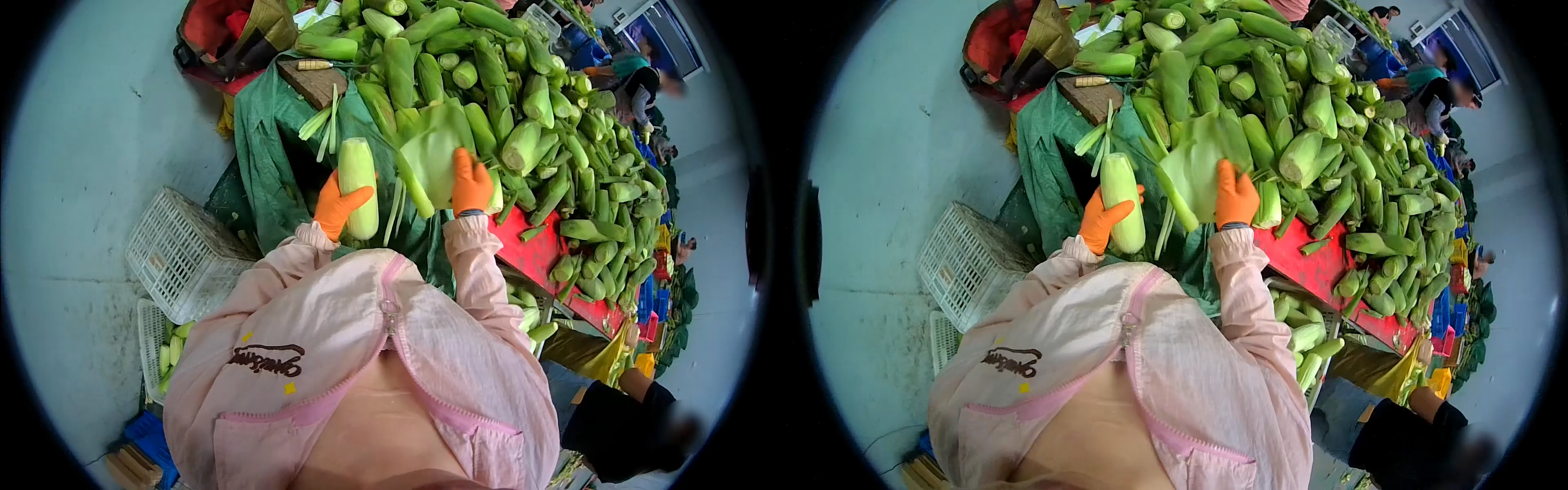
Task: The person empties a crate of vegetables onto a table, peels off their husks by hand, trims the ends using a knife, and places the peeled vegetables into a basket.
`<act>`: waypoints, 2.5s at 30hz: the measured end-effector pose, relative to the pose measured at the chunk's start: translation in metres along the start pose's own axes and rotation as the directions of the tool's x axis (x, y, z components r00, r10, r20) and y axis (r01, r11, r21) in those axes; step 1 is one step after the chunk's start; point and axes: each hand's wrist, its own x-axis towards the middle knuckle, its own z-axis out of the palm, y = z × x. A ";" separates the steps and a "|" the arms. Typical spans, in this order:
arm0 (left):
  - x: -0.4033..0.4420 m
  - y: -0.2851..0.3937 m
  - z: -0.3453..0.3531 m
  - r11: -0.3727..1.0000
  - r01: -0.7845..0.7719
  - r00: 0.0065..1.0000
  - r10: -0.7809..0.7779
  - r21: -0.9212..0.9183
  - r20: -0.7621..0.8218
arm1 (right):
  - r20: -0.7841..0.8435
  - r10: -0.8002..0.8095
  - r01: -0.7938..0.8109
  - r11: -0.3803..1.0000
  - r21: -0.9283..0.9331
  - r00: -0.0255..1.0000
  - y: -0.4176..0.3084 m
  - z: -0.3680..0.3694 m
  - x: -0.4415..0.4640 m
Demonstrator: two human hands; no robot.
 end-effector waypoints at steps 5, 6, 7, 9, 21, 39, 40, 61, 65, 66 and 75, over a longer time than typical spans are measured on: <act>0.008 0.005 -0.002 0.934 -0.232 0.972 0.213 0.272 0.098 | 0.391 -0.106 0.168 0.978 -0.127 0.914 0.021 0.014 -0.011; 0.007 0.009 0.000 0.934 -0.229 0.973 0.210 0.274 0.099 | 0.390 -0.103 0.164 0.978 -0.126 0.915 0.004 0.016 -0.018; 0.007 0.012 0.001 0.932 -0.248 0.967 0.222 0.263 0.126 | 0.502 -0.162 0.144 0.987 0.074 0.850 -0.017 0.015 -0.026; 0.006 0.023 0.009 0.930 -0.267 0.960 0.232 0.252 0.159 | 0.608 -0.301 0.147 0.945 0.291 0.734 -0.046 0.015 -0.035; -0.003 0.001 0.012 0.979 -0.091 0.988 0.066 0.185 0.137 | 0.637 -0.427 0.304 0.904 0.300 0.642 -0.068 0.033 -0.056; -0.079 0.052 -0.095 0.987 -0.128 0.966 0.102 -0.097 -0.238 | 0.851 -0.075 -0.220 0.951 0.218 0.521 -0.066 0.184 0.033; -0.088 0.055 -0.106 0.986 -0.132 0.950 0.097 -0.099 -0.297 | 0.846 -0.078 -0.203 0.955 0.215 0.527 -0.056 0.210 0.045; -0.116 0.050 -0.209 0.987 -0.150 0.822 0.088 -0.064 -0.563 | 0.671 0.121 0.487 0.596 -0.639 0.732 -0.051 0.396 0.141; -0.095 0.046 -0.196 0.992 -0.114 0.846 0.071 -0.049 -0.528 | 0.694 0.045 0.564 0.546 -0.619 0.718 -0.023 0.408 0.137; -0.093 0.043 -0.193 0.992 -0.107 0.853 0.058 -0.064 -0.518 | 0.696 0.044 0.561 0.557 -0.613 0.717 -0.022 0.414 0.137; -0.101 0.040 -0.168 0.989 -0.065 0.856 -0.013 -0.134 -0.517 | 0.601 0.109 0.367 0.701 -0.611 0.792 -0.022 0.343 0.111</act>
